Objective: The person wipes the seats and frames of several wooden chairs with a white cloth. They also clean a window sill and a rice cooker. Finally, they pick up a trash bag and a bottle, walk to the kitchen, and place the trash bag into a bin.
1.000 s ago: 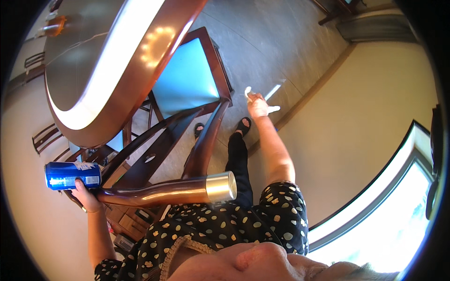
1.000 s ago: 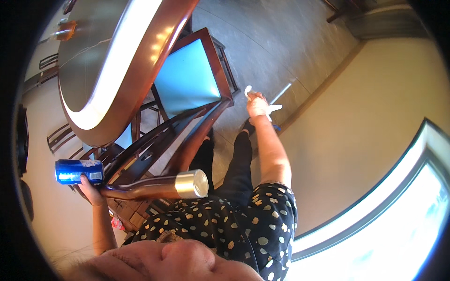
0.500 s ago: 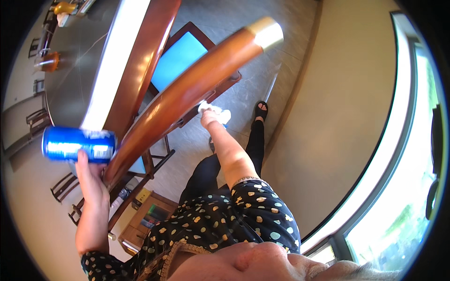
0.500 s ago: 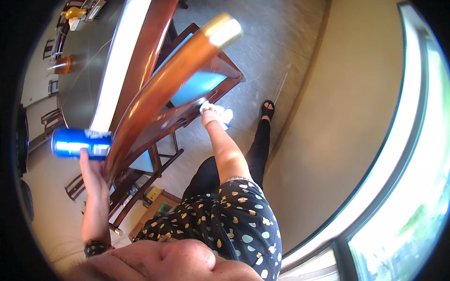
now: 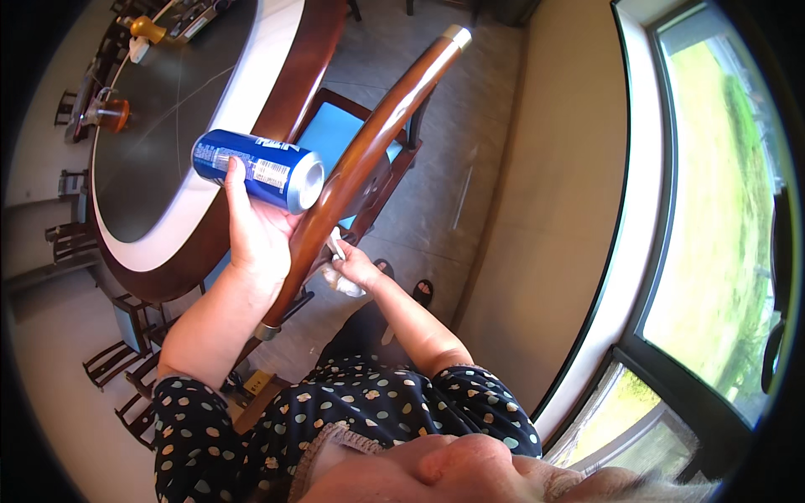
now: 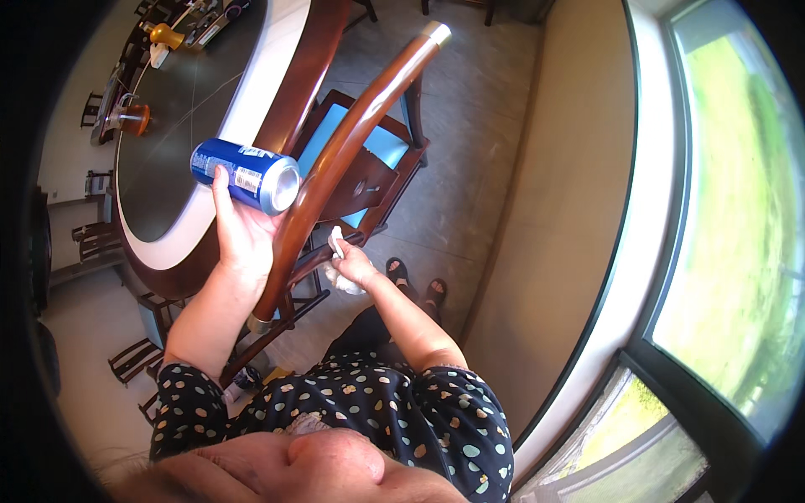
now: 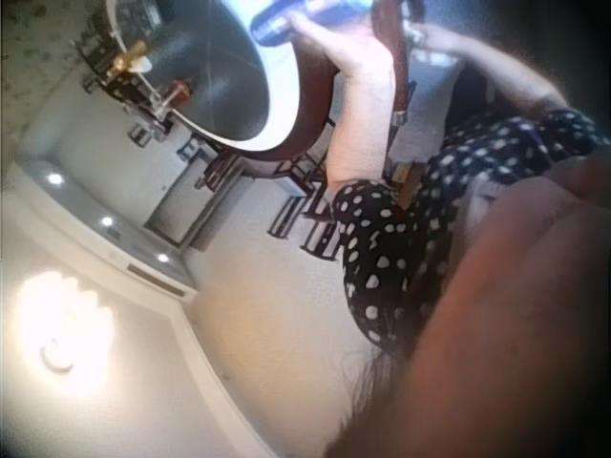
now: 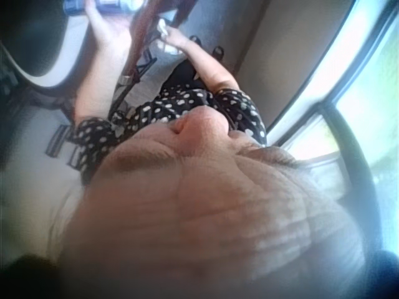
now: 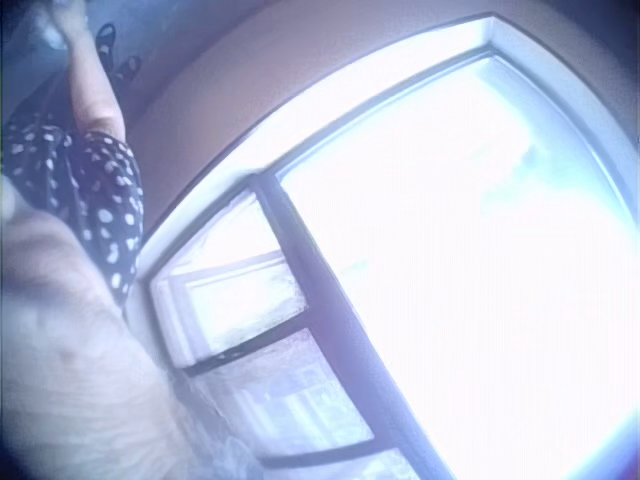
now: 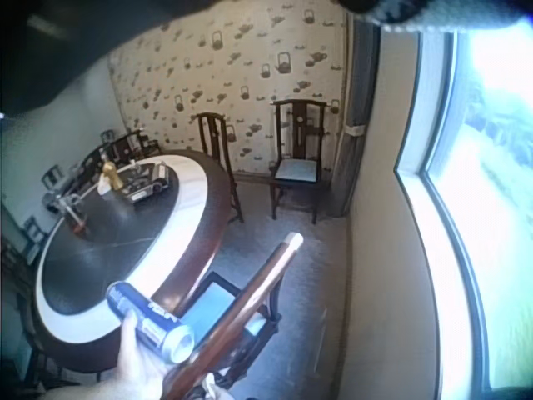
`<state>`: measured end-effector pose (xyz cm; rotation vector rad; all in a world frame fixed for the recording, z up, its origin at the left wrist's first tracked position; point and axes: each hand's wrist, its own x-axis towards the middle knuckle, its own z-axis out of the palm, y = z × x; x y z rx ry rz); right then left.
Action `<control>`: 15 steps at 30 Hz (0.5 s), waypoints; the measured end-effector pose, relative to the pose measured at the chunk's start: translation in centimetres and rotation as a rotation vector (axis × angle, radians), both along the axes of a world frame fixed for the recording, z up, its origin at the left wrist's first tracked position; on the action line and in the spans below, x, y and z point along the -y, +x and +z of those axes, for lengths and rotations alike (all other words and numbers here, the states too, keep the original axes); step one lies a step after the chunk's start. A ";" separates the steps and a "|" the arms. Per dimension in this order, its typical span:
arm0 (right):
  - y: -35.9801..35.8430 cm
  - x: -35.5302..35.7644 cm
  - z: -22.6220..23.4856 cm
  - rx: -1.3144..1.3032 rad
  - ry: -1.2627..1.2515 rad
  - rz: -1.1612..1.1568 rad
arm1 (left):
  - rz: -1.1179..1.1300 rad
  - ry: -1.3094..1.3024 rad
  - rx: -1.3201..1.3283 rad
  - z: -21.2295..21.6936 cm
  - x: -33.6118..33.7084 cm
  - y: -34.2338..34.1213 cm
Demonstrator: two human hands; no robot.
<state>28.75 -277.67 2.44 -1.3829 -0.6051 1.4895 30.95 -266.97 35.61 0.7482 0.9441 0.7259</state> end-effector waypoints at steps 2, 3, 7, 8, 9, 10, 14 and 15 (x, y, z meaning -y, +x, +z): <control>0.6 1.1 0.7 0.235 -0.051 0.071 | 0.022 0.015 0.009 -0.5 1.4 0.3; 1.3 1.9 1.8 0.247 -0.087 0.095 | 0.019 -0.014 0.033 -0.6 2.4 0.5; 5.6 4.9 4.9 0.236 -0.134 0.221 | 0.110 -0.060 0.183 -1.0 6.1 2.0; 6.5 5.7 5.1 0.235 -0.110 0.256 | 0.116 0.022 0.186 -0.8 7.3 2.3; 7.6 7.1 4.2 0.194 -0.081 0.219 | 0.092 0.119 0.183 -1.2 8.5 2.2; 8.7 8.0 4.3 0.081 -0.013 0.205 | 0.080 0.224 0.169 -1.5 9.6 1.7; 13.6 10.6 -0.8 -0.218 -0.193 -0.051 | -0.014 0.526 0.193 -1.4 11.8 0.7; 15.2 11.0 -2.9 -0.237 -0.192 -0.156 | 0.043 0.480 0.172 -1.6 10.8 0.6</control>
